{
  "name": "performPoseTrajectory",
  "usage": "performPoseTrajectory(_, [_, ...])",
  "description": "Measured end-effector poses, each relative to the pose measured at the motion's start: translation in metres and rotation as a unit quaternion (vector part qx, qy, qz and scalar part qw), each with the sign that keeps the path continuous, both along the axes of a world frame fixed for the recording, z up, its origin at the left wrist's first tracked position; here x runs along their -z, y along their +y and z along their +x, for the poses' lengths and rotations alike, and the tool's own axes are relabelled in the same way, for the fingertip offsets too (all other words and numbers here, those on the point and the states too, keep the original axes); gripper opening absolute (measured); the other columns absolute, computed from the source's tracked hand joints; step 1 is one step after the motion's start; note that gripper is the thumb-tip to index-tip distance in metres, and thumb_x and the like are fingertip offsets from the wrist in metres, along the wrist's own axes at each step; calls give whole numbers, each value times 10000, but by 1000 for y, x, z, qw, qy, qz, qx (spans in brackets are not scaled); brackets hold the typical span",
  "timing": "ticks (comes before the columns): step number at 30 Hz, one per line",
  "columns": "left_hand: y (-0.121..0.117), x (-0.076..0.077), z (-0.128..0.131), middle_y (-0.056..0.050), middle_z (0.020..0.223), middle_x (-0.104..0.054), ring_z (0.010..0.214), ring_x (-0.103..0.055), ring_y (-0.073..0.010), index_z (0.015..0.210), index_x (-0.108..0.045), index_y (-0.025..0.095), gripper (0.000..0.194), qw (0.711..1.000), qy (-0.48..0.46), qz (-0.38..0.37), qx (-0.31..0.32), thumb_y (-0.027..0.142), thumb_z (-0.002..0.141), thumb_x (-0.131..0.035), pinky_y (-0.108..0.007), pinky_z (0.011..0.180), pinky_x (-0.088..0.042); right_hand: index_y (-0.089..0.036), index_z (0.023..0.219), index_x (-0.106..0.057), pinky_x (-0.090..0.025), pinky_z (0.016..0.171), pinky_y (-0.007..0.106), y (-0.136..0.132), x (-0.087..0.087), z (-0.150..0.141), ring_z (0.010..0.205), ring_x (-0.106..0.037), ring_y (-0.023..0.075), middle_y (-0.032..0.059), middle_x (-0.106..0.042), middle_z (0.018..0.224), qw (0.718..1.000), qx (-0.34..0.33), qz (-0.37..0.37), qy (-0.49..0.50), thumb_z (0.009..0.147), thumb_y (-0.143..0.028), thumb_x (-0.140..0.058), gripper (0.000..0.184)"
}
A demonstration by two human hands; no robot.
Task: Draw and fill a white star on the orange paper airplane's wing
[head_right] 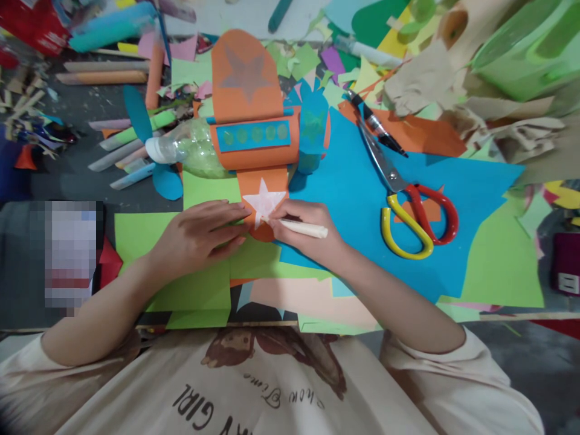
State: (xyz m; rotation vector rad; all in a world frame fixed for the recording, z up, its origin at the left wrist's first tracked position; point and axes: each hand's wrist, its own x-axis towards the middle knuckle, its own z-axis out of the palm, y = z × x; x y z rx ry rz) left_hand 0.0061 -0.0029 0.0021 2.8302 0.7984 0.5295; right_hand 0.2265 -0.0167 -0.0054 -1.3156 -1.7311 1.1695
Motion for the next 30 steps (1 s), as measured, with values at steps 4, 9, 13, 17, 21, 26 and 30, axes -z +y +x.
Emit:
performPoseTrajectory(4, [0,0,0,-57,1057,-691,983,-653,-175,872,-650,169,204,1000,-10,1,0,220,950,-468,-324,949,-526,-188,647,-625,-416,500,228,-1,-1,0,548,-575,113,7,-667,621,1000,-10,3,-1,801,-308,-615,195])
performPoseTrajectory(9, [1,1,0,-51,1044,-695,978,-658,-173,868,-647,168,200,1000,-9,11,0,223,950,-473,-318,943,-530,-186,686,-643,-434,532,226,-1,1,1,594,-607,116,11,-691,675,999,13,31,0,803,-253,-610,138])
performPoseTrajectory(13, [0,0,1,-52,1038,-696,962,-665,-173,845,-639,167,200,1000,-12,23,2,218,948,-475,-314,927,-542,-188,683,-646,-432,524,229,-1,-1,1,588,-614,120,19,-701,680,999,-38,32,-5,811,-267,-599,158])
performPoseTrajectory(17, [0,-2,2,-46,1030,-699,943,-666,-172,850,-635,167,197,1000,-10,25,-1,209,950,-471,-313,924,-545,-192,687,-633,-442,542,241,-2,-1,1,607,-616,131,27,-696,686,999,13,39,-23,809,-280,-594,155])
performPoseTrajectory(21, [0,-2,2,-60,1015,-701,923,-670,-186,823,-632,155,195,1000,-15,25,5,195,941,-482,-326,897,-552,-193,691,-639,-445,548,237,-3,0,2,610,-618,127,26,-696,687,999,-30,32,-26,821,-293,-588,171])
performPoseTrajectory(26, [1,0,2,-60,1018,-703,932,-671,-185,847,-643,151,182,1000,-18,22,5,194,937,-491,-326,904,-547,-190,687,-625,-438,542,231,-3,2,3,602,-607,121,19,-683,679,998,-6,66,-16,835,-274,-581,176])
performPoseTrajectory(30, [1,0,2,-65,1007,-705,925,-673,-192,826,-647,143,194,999,-26,28,7,183,934,-491,-329,892,-553,-193,699,-624,-439,528,227,-3,2,3,584,-615,122,16,-683,665,995,-51,79,-18,839,-254,-587,156])
